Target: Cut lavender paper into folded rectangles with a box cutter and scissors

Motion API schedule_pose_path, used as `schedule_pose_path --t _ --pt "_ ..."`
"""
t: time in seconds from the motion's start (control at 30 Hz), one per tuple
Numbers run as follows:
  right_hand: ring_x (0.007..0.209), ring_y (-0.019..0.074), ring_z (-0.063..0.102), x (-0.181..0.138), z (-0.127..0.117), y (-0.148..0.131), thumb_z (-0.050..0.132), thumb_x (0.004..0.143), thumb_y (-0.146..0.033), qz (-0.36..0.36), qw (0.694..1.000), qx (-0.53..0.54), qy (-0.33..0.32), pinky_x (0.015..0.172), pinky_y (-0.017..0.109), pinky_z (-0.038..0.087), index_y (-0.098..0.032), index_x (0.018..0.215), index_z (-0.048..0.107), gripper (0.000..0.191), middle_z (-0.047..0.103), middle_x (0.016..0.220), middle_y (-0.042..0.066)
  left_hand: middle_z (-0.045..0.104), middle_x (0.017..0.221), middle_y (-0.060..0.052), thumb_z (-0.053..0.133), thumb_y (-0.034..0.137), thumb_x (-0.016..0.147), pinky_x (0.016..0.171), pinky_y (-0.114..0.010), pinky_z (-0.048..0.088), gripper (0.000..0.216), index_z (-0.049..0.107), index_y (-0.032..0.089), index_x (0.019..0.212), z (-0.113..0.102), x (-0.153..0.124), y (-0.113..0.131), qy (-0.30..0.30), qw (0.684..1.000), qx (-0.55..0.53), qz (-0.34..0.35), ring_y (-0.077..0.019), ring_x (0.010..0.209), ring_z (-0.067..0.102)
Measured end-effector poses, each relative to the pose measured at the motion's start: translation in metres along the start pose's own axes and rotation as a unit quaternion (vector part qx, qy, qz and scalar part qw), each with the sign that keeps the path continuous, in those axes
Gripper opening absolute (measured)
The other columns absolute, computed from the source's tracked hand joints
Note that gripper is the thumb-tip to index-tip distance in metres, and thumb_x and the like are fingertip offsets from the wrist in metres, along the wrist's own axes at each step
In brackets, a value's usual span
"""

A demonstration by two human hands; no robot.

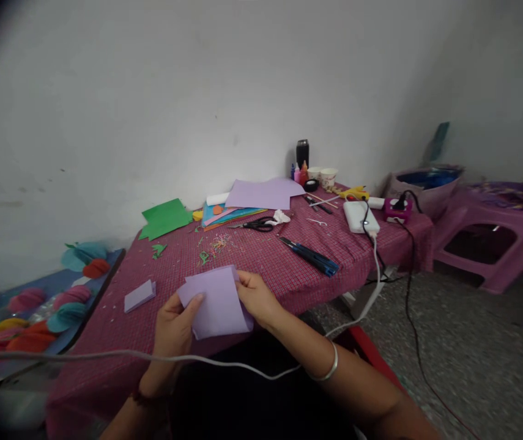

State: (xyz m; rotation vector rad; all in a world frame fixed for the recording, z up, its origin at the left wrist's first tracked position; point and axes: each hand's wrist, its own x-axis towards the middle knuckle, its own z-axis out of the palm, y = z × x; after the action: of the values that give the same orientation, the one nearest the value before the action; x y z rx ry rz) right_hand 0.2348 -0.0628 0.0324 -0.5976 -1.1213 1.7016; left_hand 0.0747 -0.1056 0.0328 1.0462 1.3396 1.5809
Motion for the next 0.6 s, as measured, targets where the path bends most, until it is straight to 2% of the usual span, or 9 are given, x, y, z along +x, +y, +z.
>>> schedule_pose_path --t 0.2,0.5,0.6 --pt "0.065 0.0140 0.059 -0.004 0.008 0.000 0.071 0.069 -0.052 -0.009 1.000 -0.015 -0.008 0.059 0.023 0.040 -0.019 0.092 0.071 0.040 0.069 0.073 0.001 0.074 0.084 -0.005 0.080 0.033 0.063 0.069 -0.027 0.053 0.036 0.073 0.015 0.093 0.004 -0.002 0.003 0.019 0.998 -0.052 -0.010 -0.0145 0.071 0.065" --pt "0.064 0.0141 0.056 -0.007 0.009 -0.001 0.069 0.070 -0.055 -0.007 0.999 -0.048 -0.007 0.060 0.024 0.041 -0.020 0.091 0.071 0.040 0.067 0.072 0.000 0.074 0.086 -0.005 0.079 0.032 0.064 0.071 -0.028 0.053 0.035 0.073 0.015 0.094 0.005 -0.003 0.001 0.025 0.999 -0.032 0.015 -0.0147 0.071 0.065" --pt "0.064 0.0142 0.054 -0.008 0.005 0.001 0.063 0.075 -0.059 -0.021 0.997 -0.070 0.011 0.062 0.025 0.041 -0.020 0.090 0.071 0.043 0.065 0.071 0.001 0.074 0.086 -0.005 0.078 0.032 0.066 0.070 -0.027 0.053 0.035 0.073 0.014 0.095 0.005 -0.004 0.000 0.021 0.999 -0.023 0.029 -0.0148 0.071 0.065"
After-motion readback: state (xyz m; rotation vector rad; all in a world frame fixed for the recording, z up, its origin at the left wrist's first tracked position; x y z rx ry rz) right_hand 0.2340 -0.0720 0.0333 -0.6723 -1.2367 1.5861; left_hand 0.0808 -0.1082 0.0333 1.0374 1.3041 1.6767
